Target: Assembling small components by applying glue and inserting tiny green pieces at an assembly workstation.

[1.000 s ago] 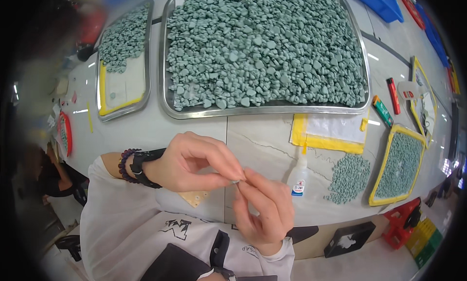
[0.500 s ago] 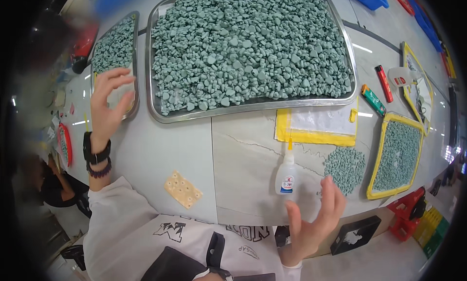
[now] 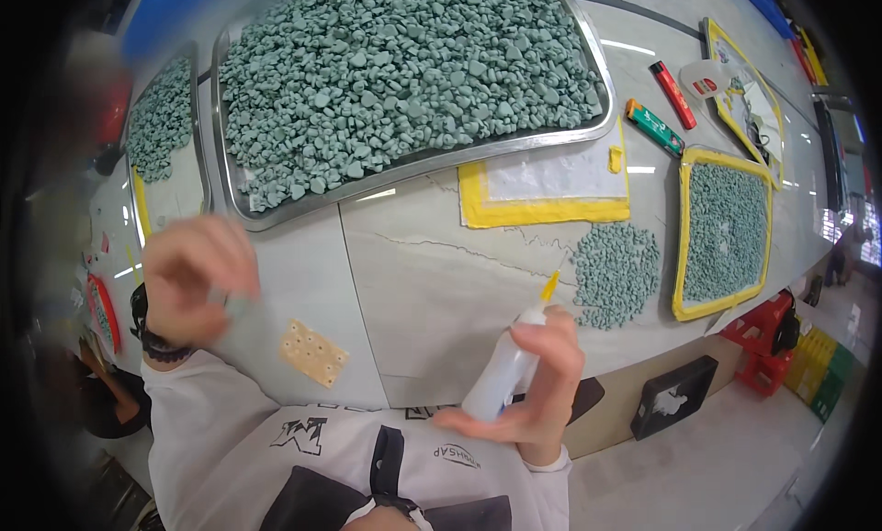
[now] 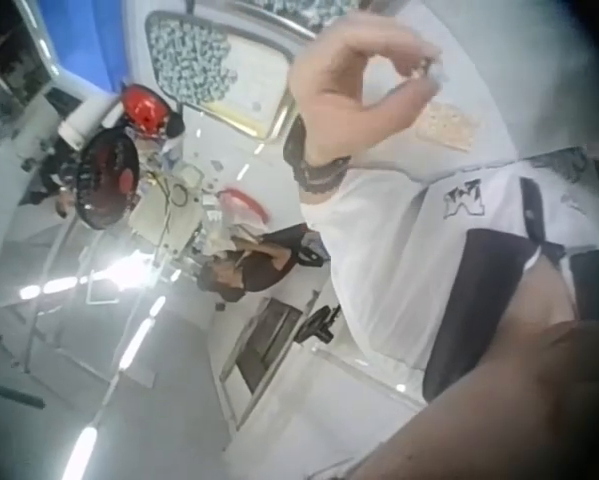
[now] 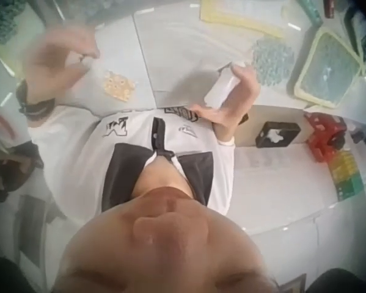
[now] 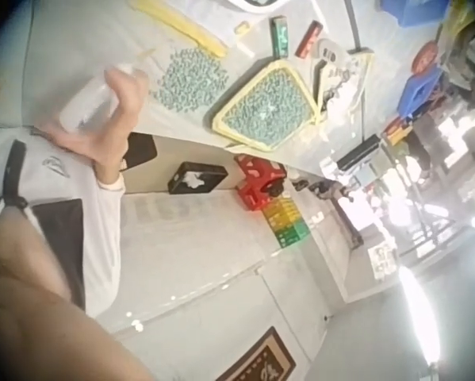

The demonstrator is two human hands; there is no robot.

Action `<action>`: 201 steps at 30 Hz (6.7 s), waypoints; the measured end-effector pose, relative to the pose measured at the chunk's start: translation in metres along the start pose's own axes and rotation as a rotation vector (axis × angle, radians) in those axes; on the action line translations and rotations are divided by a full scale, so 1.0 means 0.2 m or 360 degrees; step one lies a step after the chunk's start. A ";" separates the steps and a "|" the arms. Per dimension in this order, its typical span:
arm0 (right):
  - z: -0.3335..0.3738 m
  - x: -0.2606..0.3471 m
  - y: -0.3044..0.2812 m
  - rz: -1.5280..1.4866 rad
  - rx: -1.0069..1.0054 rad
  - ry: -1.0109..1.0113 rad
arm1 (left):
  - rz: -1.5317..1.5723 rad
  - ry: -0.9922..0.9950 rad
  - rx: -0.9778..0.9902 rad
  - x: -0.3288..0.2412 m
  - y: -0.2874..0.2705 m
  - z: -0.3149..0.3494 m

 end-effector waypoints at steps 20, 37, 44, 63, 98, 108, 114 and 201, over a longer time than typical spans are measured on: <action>-0.12 0.16 0.25 -0.0124 0.0156 -0.0427 | 0.1546 -0.1098 0.0112 0.44 0.45 0.06; -0.05 0.04 0.19 -0.0980 0.0019 -0.0092 | 0.0973 -0.0494 -0.0237 0.44 0.37 0.02; -0.07 0.03 0.20 -0.1037 -0.0002 -0.0135 | 0.0959 -0.0594 -0.0197 0.43 0.39 0.00; -0.06 -0.01 0.22 -0.1048 0.0048 0.0062 | 0.1098 -0.0572 -0.0215 0.43 0.41 0.02; -0.03 -0.03 0.23 -0.0943 0.0113 0.0130 | 0.1156 -0.0639 -0.0206 0.42 0.43 0.02; -0.03 -0.03 0.23 -0.1018 0.0128 0.0169 | 0.1153 -0.0648 -0.0212 0.43 0.42 0.02; -0.03 -0.04 0.23 -0.1017 0.0138 0.0210 | 0.1145 -0.0638 -0.0216 0.42 0.41 0.03; -0.10 0.06 0.23 0.0092 -0.0181 -0.0022 | 0.0762 -0.0271 -0.0130 0.38 0.38 0.00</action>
Point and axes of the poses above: each hand's wrist, its own z-axis away from the middle knuckle, its own y-axis out of the palm, x = y × z, the point moved 7 cm from there along -z, towards the middle knuckle, and after that the axes turned 11 degrees about y, right-handed, at the moved point
